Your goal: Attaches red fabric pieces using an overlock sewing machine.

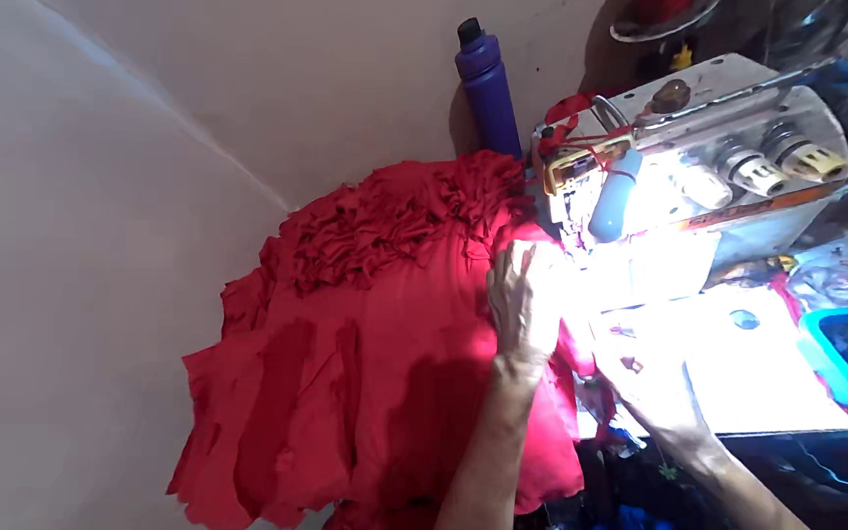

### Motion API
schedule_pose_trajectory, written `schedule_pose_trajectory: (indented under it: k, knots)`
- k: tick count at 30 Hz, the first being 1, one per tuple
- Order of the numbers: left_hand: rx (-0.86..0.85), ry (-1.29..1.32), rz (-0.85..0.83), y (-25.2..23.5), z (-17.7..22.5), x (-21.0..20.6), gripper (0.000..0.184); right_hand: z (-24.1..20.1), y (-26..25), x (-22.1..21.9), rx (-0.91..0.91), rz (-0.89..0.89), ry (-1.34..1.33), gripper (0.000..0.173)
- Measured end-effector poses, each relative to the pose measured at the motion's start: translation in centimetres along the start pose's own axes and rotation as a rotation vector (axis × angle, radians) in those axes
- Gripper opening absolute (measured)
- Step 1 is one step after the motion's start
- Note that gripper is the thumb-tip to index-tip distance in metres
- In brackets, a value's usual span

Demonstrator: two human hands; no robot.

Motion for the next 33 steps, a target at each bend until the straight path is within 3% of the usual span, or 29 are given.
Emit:
schedule_pose_trajectory:
  k: [5,10,13,18,25,30,33]
  knots:
    - [-0.006,-0.209,0.078,3.6,1.9,-1.5,0.012,-0.4,2.0,0.9,0.037,0.09,0.044,0.026]
    - [0.06,-0.211,0.004,5.5,2.0,-3.3,0.029,-0.4,2.5,1.9,0.072,0.157,0.053,0.022]
    - [0.081,-0.205,-0.01,4.8,1.9,-3.4,0.032,-0.5,1.8,2.2,0.071,0.183,0.047,0.02]
    - [0.098,-0.155,-0.006,4.3,1.2,-3.3,0.036,-0.5,0.6,2.1,0.05,0.184,0.015,0.033]
    - [0.136,-0.078,-0.059,3.1,0.2,-2.9,0.033,-1.5,-0.8,1.8,0.147,0.197,-0.022,0.022]
    - [0.337,-0.039,-0.294,-0.1,-3.1,-3.2,0.054,-2.6,-3.2,2.1,0.238,0.277,0.352,0.029]
    - [0.369,-0.066,-0.311,-2.0,-4.7,-2.7,0.038,-2.3,-3.4,2.0,0.229,0.258,0.377,0.029]
Point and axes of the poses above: each hand's wrist, its own y-axis away from the middle knuckle, its own x-axis out of the back of the hand, z = x × y, the point moved 10 cm from there along -y, towards the middle knuckle, and after that the axes turned 14 degrees about y, right-handed, at the moved point
